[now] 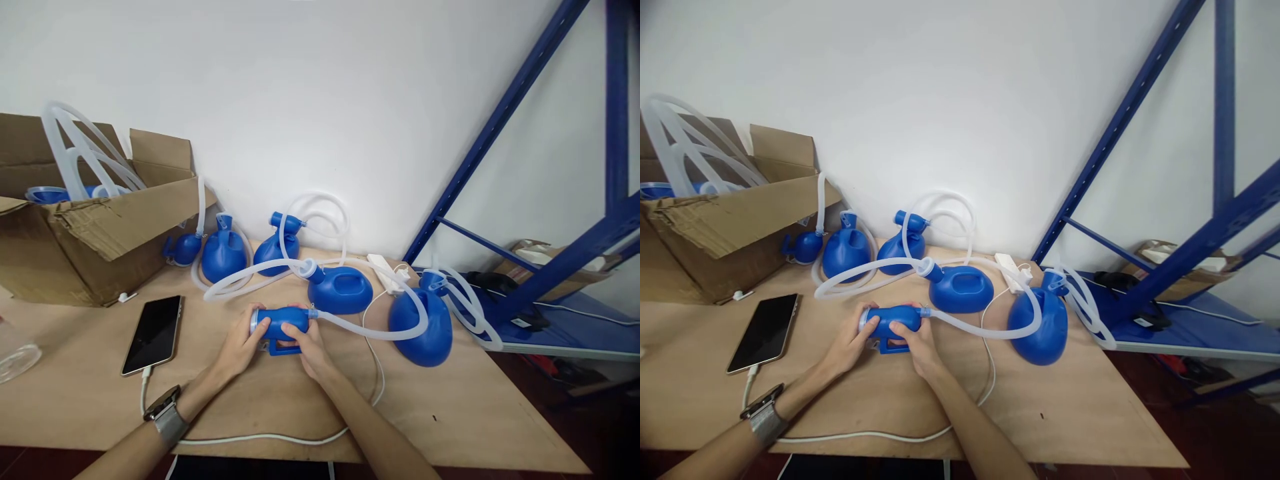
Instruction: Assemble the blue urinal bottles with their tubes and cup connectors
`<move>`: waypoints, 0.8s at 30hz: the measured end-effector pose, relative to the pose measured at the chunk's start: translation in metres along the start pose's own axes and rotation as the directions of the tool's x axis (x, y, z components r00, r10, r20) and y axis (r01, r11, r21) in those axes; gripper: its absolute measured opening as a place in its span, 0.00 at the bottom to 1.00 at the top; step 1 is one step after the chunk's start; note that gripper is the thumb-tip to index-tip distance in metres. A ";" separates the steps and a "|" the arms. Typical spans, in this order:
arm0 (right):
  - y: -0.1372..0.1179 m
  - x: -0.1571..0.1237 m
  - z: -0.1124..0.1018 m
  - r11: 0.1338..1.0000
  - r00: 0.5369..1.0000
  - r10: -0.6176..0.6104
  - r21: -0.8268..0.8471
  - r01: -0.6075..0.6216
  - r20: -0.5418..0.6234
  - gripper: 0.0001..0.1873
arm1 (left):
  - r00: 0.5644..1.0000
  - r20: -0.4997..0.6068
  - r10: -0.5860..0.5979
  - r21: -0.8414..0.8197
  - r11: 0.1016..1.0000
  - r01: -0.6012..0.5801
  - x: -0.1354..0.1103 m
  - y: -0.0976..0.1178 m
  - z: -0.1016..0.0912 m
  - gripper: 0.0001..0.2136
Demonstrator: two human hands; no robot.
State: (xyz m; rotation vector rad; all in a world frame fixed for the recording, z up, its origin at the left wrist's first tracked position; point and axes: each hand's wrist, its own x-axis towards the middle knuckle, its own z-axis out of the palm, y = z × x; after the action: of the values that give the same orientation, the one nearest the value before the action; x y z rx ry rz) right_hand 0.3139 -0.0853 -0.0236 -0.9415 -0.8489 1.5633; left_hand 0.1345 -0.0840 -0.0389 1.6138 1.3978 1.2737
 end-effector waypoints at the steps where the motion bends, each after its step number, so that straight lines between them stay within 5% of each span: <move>1: 0.003 -0.001 0.002 1.000 1.000 -0.010 0.007 0.010 -0.010 0.36 | 0.999 -0.027 -0.017 -0.028 0.999 0.017 -0.001 0.001 0.001 0.18; 7: 0.024 -0.005 0.014 0.997 0.991 -0.064 0.025 0.067 -0.117 0.40 | 0.976 -0.107 -0.190 -0.222 0.961 0.163 0.003 -0.004 0.011 0.20; 13: 0.013 -0.005 0.005 0.988 0.988 -0.134 0.069 0.140 -0.083 0.41 | 0.952 -0.094 -0.291 -0.370 0.898 0.238 0.018 -0.011 0.011 0.23; 17: 0.007 0.000 0.002 0.993 0.989 -0.055 0.095 0.068 -0.136 0.41 | 0.943 -0.032 -0.331 -0.360 0.884 0.298 0.019 -0.009 0.011 0.20; 24: -0.004 0.024 -0.013 0.974 0.922 -0.112 0.145 0.177 -0.371 0.36 | 0.938 -0.085 -0.336 -0.148 0.935 0.321 0.021 -0.023 0.002 0.13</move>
State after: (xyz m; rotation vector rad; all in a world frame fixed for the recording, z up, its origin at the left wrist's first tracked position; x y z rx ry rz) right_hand 0.3245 -0.0610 -0.0292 -0.9746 -0.4985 1.2619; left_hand 0.1273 -0.0583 -0.0553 1.1767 1.5397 1.2371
